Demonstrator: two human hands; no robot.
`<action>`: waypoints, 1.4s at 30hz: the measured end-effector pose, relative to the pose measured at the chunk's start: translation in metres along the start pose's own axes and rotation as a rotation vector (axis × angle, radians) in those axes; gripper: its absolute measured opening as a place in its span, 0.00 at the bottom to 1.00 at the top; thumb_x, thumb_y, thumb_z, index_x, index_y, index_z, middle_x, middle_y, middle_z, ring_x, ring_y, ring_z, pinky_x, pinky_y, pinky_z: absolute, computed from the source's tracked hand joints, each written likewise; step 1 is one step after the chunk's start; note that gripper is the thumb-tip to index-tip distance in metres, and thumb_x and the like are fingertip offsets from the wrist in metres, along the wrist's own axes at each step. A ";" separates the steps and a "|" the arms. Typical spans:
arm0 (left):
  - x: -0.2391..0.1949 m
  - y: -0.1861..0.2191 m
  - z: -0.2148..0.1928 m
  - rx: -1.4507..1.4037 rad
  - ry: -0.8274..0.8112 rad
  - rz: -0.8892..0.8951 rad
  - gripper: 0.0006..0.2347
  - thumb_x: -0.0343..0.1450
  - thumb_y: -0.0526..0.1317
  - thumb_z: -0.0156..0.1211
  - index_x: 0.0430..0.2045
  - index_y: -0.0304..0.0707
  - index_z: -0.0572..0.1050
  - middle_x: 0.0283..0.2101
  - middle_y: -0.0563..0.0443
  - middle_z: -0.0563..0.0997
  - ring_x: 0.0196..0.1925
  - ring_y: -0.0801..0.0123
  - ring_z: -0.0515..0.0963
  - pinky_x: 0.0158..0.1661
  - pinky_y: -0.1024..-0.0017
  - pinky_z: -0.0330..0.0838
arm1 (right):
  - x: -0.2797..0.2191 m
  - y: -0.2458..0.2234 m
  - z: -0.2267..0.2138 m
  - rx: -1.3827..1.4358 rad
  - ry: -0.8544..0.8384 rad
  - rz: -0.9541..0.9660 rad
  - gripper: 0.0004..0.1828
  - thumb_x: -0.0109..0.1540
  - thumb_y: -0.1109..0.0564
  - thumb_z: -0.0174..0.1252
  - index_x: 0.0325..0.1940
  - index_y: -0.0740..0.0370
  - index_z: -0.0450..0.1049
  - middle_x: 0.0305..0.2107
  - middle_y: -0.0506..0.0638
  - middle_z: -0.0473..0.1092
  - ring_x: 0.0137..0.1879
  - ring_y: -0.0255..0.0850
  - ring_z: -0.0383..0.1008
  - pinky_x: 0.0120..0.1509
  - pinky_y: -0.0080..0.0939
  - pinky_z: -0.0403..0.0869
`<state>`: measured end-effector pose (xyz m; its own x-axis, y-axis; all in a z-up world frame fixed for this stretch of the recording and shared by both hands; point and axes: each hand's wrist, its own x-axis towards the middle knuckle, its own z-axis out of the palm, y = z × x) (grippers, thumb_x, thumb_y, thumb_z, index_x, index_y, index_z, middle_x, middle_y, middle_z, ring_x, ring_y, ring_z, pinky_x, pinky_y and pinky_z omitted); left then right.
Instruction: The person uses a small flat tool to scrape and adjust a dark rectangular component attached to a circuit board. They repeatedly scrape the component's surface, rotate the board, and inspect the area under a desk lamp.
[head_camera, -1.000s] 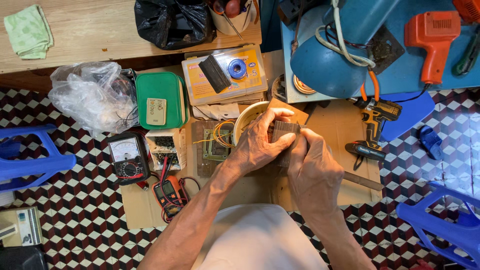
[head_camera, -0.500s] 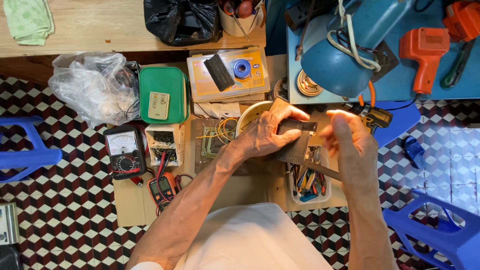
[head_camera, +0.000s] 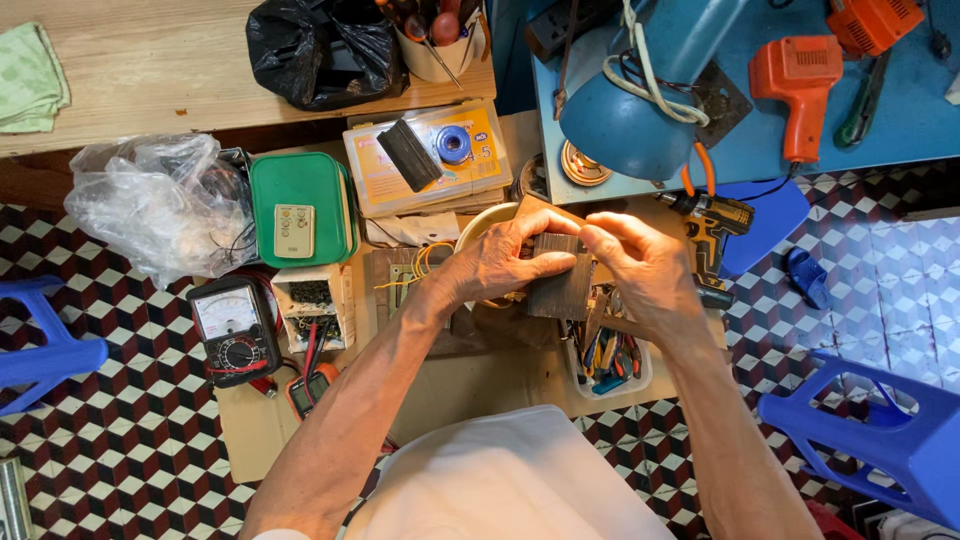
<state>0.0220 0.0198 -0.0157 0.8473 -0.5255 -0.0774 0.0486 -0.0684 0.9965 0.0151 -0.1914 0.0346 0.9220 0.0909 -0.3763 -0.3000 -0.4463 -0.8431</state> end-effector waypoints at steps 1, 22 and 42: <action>0.000 0.001 -0.001 0.032 -0.012 -0.029 0.18 0.72 0.44 0.62 0.56 0.43 0.74 0.52 0.50 0.82 0.56 0.69 0.81 0.57 0.69 0.74 | 0.001 0.004 0.005 -0.029 0.006 -0.018 0.22 0.65 0.46 0.61 0.56 0.64 0.78 0.41 0.52 0.78 0.48 0.37 0.75 0.52 0.36 0.73; 0.001 0.009 -0.007 -0.063 -0.041 -0.178 0.19 0.66 0.46 0.68 0.50 0.43 0.78 0.43 0.54 0.83 0.40 0.76 0.81 0.35 0.74 0.78 | -0.044 0.141 -0.006 -0.317 0.329 -0.021 0.22 0.70 0.44 0.47 0.58 0.63 0.73 0.51 0.60 0.74 0.59 0.55 0.75 0.64 0.52 0.71; 0.008 -0.004 -0.003 -0.085 -0.024 -0.277 0.20 0.65 0.47 0.68 0.51 0.43 0.78 0.46 0.54 0.81 0.31 0.75 0.79 0.26 0.75 0.74 | -0.070 0.097 -0.087 -0.384 -0.022 0.117 0.19 0.65 0.50 0.59 0.56 0.62 0.74 0.27 0.58 0.74 0.29 0.44 0.73 0.32 0.44 0.72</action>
<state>0.0305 0.0182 -0.0207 0.7828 -0.5168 -0.3465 0.3212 -0.1413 0.9364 -0.0572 -0.3185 0.0125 0.8807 0.0370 -0.4723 -0.2852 -0.7548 -0.5907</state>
